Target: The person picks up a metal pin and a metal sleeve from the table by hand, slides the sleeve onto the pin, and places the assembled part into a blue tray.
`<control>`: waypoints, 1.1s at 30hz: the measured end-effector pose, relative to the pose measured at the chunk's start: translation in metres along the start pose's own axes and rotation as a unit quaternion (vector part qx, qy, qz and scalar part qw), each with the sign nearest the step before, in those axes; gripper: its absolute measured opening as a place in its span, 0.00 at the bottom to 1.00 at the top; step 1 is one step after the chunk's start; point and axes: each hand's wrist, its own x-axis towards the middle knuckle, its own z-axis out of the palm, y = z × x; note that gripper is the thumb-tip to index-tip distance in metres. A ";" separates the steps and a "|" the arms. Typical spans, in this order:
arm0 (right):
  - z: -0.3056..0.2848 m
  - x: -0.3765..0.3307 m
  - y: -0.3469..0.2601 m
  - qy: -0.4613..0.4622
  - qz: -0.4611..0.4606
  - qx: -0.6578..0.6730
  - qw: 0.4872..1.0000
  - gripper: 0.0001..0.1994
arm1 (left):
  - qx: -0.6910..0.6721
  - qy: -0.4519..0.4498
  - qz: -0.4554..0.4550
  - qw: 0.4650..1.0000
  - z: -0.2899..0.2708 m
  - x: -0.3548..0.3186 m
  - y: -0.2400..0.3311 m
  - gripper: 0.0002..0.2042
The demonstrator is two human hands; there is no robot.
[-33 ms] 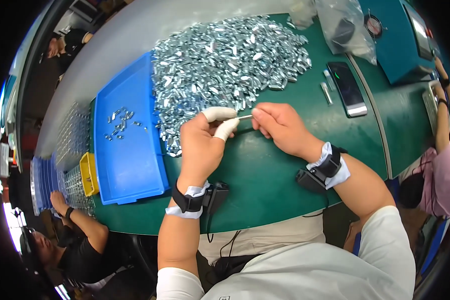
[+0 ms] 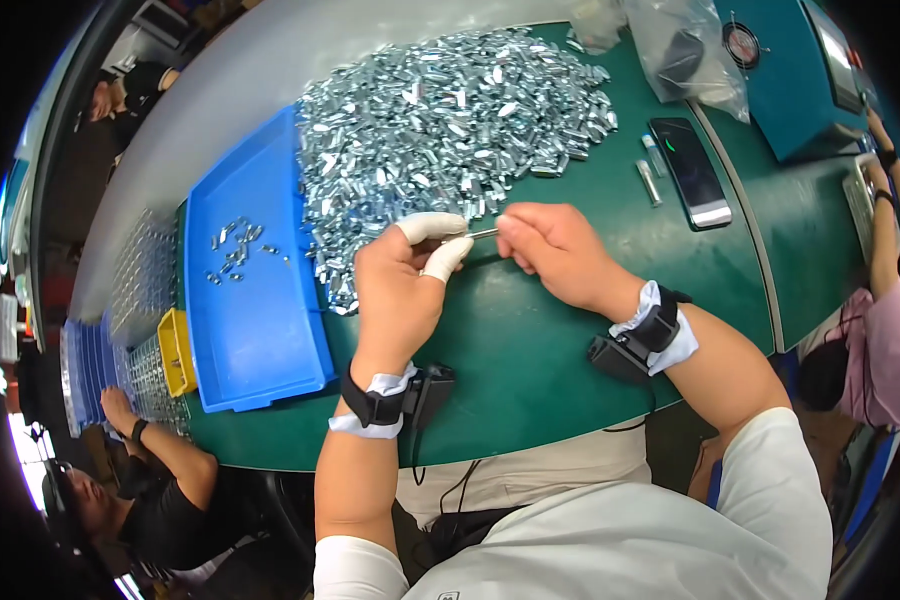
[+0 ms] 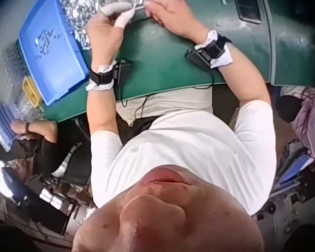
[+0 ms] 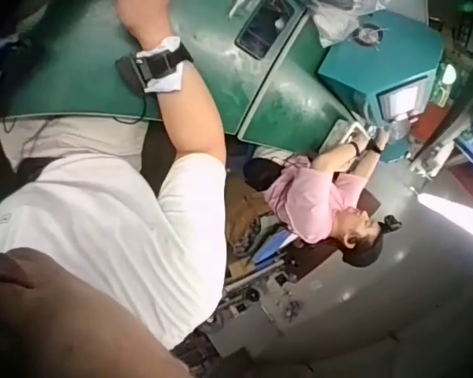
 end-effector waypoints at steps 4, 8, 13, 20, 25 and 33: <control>0.001 0.001 0.006 -0.011 -0.047 -0.029 0.998 0.16 | 0.040 -0.040 -0.015 0.998 0.009 -0.006 -0.004 0.06; 0.001 -0.001 0.003 -0.016 -0.043 -0.022 0.999 0.16 | 0.018 -0.039 -0.046 0.998 0.005 -0.006 -0.003 0.05; -0.001 -0.001 0.011 0.003 -0.013 0.065 0.998 0.16 | 0.017 -0.042 -0.090 0.995 -0.011 -0.003 0.004 0.05; 0.003 -0.001 0.006 0.005 0.020 0.104 0.994 0.17 | -0.085 0.384 0.068 0.917 -0.061 0.020 0.011 0.13; 0.003 -0.001 0.001 0.004 0.013 0.079 0.997 0.18 | 0.111 0.124 0.008 0.986 -0.043 0.011 0.003 0.10; 0.004 -0.001 0.005 0.010 0.005 0.084 0.996 0.18 | 0.336 -0.054 0.068 0.938 -0.017 0.012 -0.006 0.05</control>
